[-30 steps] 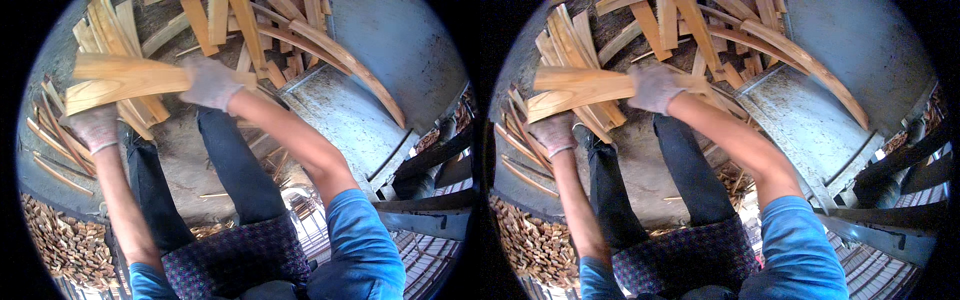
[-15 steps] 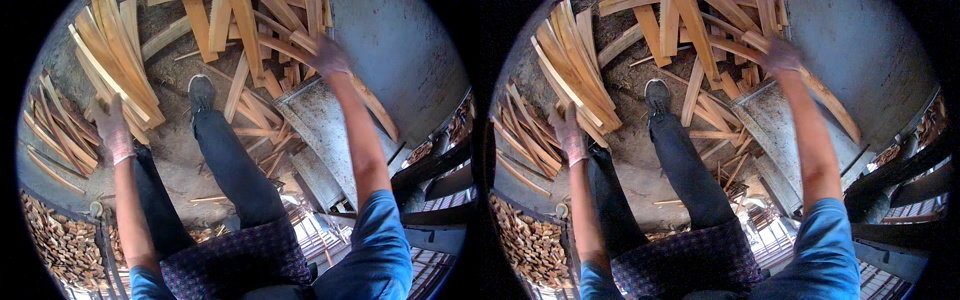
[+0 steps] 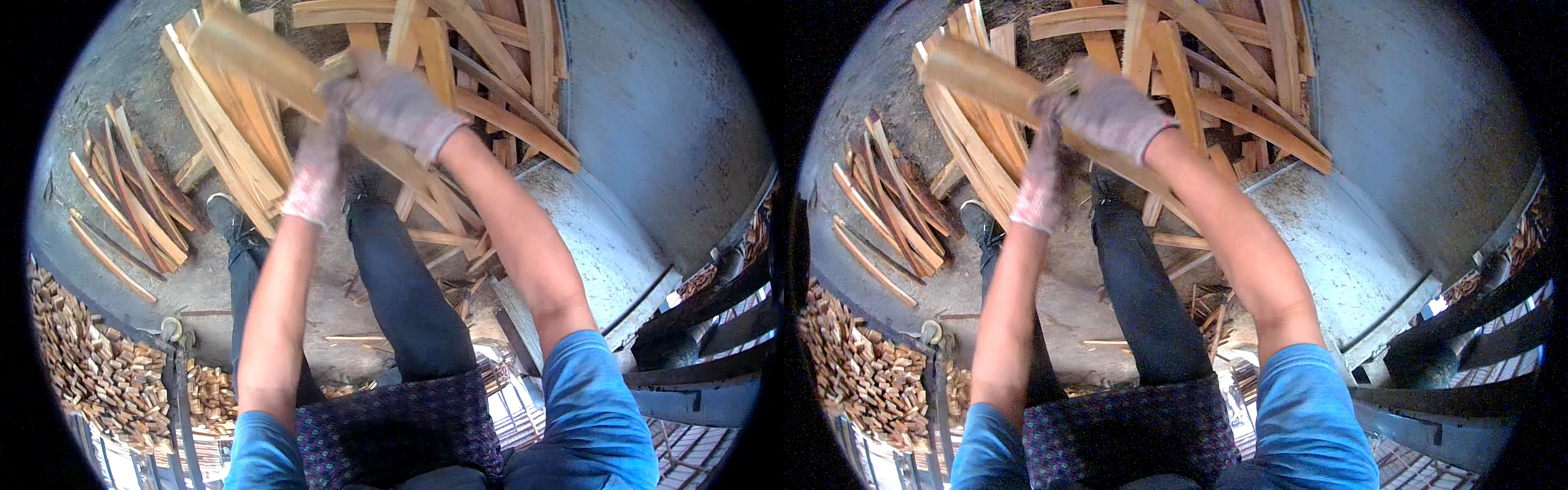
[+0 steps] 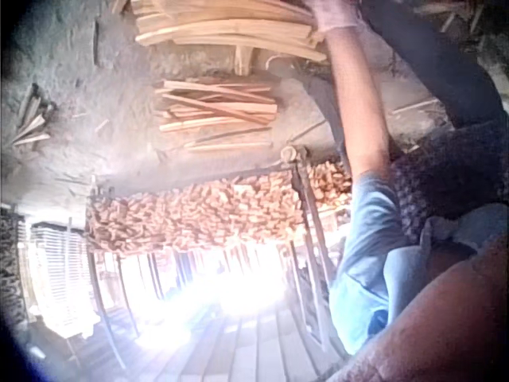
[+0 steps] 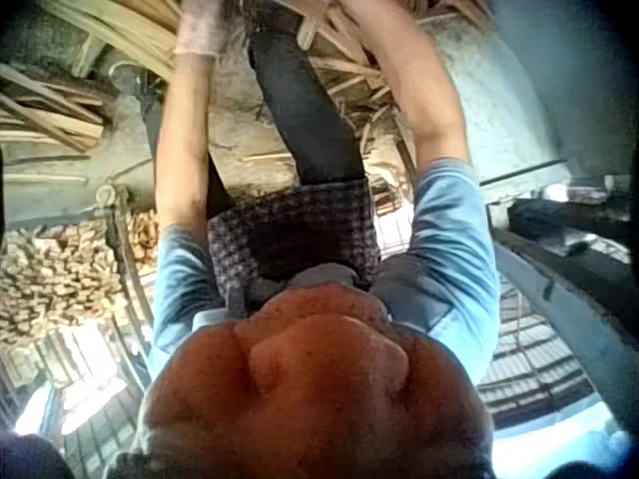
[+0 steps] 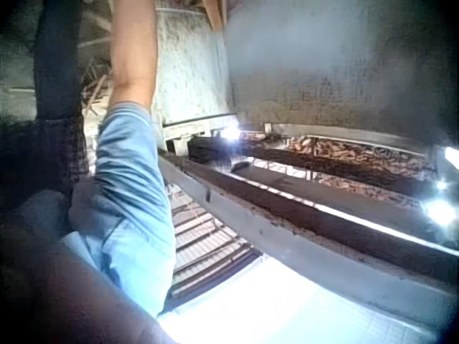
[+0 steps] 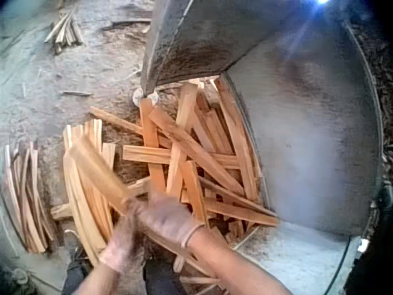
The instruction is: The person repeatedly picks up bundles of wooden planks from a pile on the floor and stacks them onto a large, organized stack. The person wears gloves and moves between the loose pile and the main stack throughout the video.
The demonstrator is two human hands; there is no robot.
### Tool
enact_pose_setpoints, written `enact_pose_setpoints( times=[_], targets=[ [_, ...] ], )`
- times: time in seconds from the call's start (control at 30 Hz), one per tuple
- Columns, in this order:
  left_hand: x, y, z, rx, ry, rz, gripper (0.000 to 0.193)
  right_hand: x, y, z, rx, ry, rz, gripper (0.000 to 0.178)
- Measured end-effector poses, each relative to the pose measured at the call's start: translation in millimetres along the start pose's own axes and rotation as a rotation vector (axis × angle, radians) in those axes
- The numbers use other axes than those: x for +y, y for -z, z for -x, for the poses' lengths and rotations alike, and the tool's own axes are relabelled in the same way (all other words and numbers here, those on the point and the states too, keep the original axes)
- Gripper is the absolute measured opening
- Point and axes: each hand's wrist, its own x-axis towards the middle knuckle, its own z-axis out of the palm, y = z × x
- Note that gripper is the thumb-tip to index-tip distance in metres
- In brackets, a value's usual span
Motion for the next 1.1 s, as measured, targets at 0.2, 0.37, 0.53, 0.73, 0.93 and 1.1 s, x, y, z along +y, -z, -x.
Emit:
enact_pose_setpoints(
  times=[0.2,0.37,0.53,0.73,0.93,1.1],
  targets=[
    [-2,94,-79,0.313,-0.021,-0.348,0.046,192,39,-37,0.426,-0.121,0.466,0.099],
    [24,150,-102,0.352,0.083,-0.275,0.070,267,47,-60,0.580,-0.187,0.684,0.103],
    [-2,64,-88,0.649,-0.601,-1.119,0.081,255,75,-56,0.379,-0.165,0.625,0.072],
    [-27,-67,-130,0.067,-0.175,-0.759,0.040,130,40,-56,0.401,0.136,0.701,0.060],
    [-46,-41,-172,-0.260,-0.512,-0.969,0.039,118,-33,-78,0.323,-0.171,0.257,0.051],
    [-28,12,-79,-0.207,-0.197,-0.695,0.046,67,-43,-41,0.144,0.133,0.283,0.037]
  ],
)
